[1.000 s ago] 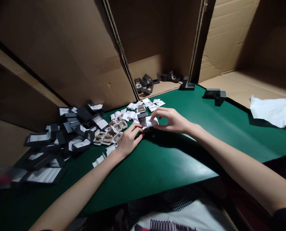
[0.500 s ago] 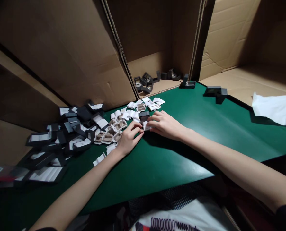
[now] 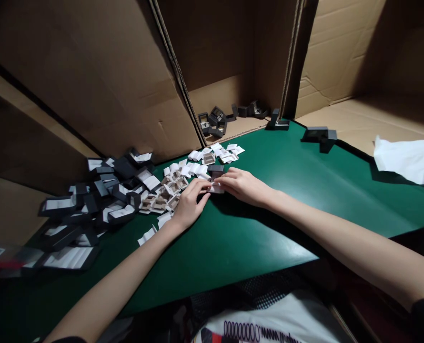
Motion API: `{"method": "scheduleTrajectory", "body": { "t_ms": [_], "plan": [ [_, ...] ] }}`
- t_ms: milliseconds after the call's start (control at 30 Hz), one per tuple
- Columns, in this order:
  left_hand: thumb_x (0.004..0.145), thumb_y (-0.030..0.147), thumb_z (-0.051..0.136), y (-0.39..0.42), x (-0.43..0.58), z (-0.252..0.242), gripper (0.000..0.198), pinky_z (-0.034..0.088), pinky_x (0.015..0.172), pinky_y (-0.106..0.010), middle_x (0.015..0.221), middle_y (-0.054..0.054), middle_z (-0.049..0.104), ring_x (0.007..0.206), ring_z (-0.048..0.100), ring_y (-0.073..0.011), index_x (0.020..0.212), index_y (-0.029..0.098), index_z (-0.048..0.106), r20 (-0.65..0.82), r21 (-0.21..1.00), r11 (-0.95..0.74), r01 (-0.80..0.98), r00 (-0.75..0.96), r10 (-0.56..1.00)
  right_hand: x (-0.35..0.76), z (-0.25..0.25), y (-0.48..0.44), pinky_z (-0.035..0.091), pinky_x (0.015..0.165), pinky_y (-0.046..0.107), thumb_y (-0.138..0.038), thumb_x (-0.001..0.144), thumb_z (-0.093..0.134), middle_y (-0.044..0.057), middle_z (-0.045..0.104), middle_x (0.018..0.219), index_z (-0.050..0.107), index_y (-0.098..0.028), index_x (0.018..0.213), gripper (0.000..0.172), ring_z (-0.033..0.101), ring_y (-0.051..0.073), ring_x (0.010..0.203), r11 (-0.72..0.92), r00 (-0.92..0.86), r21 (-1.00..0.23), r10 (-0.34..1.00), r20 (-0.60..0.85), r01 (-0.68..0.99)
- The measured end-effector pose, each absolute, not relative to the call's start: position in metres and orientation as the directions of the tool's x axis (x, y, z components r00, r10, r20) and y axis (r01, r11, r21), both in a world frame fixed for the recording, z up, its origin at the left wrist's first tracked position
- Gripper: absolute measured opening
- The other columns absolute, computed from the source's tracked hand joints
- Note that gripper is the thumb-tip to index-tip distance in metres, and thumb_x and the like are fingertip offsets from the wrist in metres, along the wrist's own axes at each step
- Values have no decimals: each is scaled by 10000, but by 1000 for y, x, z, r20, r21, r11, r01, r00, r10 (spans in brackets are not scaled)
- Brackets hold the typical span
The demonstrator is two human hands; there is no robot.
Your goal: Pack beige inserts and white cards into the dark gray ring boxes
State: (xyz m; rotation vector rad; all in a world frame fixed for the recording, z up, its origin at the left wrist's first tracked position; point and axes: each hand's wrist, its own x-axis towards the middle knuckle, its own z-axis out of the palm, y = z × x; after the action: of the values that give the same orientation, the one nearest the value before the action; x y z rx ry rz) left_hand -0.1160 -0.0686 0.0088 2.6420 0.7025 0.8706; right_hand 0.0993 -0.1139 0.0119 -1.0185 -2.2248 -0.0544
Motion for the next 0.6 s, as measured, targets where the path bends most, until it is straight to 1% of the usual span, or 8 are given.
{"method": "scheduleTrajectory", "body": {
  "t_ms": [100,200,267,333,400,433,467,600],
  "plan": [
    [874,84,457,-69,-115,11,226,497,908,-337,1093,-81,558,1041,571,-183,1057,183,544,497,361,-855,372,699,514,104,10,-111,504,719,322,-189,947,368,103,685,1001,642,-171,1076,303,573,189,830,707,-482,-224,645,593,671],
    [866,127,498,-70,-114,12,208,493,907,-341,1090,-85,557,1050,569,-195,1060,181,548,499,350,-861,368,705,504,106,10,-109,481,747,364,-181,931,407,78,689,1028,666,-209,1012,273,556,206,860,690,-503,-117,623,600,715],
    [862,177,533,-70,-113,12,200,502,884,-340,1082,-87,557,1039,575,-204,1061,178,547,494,360,-860,362,708,504,107,13,-108,462,810,422,-178,913,455,66,667,1109,675,-240,985,239,543,233,956,663,-506,-46,613,607,747],
    [855,225,564,-70,-113,11,193,506,862,-343,1064,-88,560,1013,583,-210,1041,173,549,498,361,-857,368,701,511,107,15,-106,423,911,501,-181,887,512,58,593,1252,679,-266,972,206,479,275,1137,647,-490,-26,602,630,762],
    [847,262,590,-70,-114,11,194,506,843,-339,1043,-86,563,984,589,-210,1012,169,550,505,363,-851,380,687,522,109,16,-104,368,1000,557,-179,865,549,53,482,1381,677,-271,972,190,350,301,1299,665,-478,-53,588,653,745],
    [843,273,599,-70,-114,11,190,504,838,-332,1033,-83,565,974,590,-205,994,169,550,507,369,-847,382,681,528,109,16,-103,354,1027,562,-173,864,547,54,436,1420,671,-265,985,196,303,298,1340,686,-484,-75,582,653,724],
    [841,281,606,-70,-114,11,183,500,836,-324,1023,-79,568,969,589,-200,975,170,548,508,377,-844,381,677,532,110,16,-101,360,1039,551,-163,870,531,59,403,1444,660,-257,1009,212,295,286,1355,709,-498,-101,582,643,698],
    [828,309,628,-72,-113,14,169,482,843,-305,982,-59,580,960,582,-186,881,179,535,503,400,-825,400,656,562,111,10,-98,459,991,441,-159,909,455,110,389,1450,621,-211,1078,243,450,230,1271,755,-516,-200,591,620,625]
  ]
}}
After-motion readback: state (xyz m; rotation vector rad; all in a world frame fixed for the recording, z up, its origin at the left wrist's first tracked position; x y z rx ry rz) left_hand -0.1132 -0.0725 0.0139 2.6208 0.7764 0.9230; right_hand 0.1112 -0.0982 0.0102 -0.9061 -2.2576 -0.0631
